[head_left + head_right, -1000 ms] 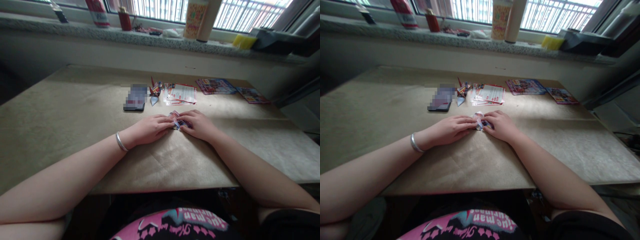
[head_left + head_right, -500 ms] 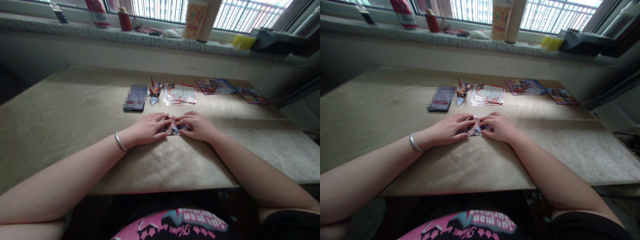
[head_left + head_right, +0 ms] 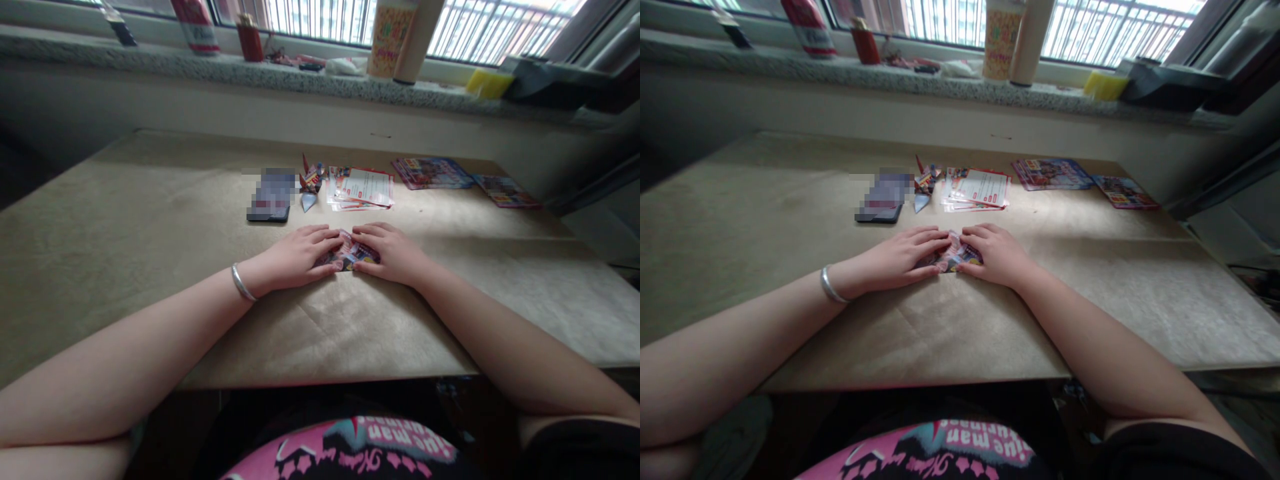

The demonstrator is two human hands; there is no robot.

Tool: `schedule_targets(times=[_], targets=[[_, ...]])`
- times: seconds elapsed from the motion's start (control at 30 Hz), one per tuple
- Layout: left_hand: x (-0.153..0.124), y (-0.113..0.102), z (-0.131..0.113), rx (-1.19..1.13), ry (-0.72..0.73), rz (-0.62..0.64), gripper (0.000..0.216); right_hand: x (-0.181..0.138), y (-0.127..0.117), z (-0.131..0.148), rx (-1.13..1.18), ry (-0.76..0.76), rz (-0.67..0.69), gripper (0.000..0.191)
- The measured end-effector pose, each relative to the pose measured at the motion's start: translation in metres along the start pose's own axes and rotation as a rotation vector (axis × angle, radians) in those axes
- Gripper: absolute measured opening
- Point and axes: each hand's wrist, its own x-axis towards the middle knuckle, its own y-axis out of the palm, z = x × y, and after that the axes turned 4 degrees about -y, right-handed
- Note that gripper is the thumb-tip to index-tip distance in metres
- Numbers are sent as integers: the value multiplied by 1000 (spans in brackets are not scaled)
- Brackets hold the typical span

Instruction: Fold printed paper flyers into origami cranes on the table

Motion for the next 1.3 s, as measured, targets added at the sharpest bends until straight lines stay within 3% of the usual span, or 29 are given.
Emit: schedule_targets(times=[0.2,0.73,0.87,0.93,1.1,1.3], targets=[[2,3,-6,54,-209,17,75,1,1,4,-44,20,25,64],[8,5,-3,57,-142,-6,67,6,8,5,-19,41,4,62],[8,6,-4,32,-222,-21,73,6,5,12,-74,83,0,65],[7,6,-4,24,-253,-38,75,6,4,15,-111,118,-7,62],[3,5,-1,23,-173,-25,84,5,4,14,-144,187,-59,49],[4,2,-3,-47,-191,-72,82,7,14,3,61,240,-172,26]])
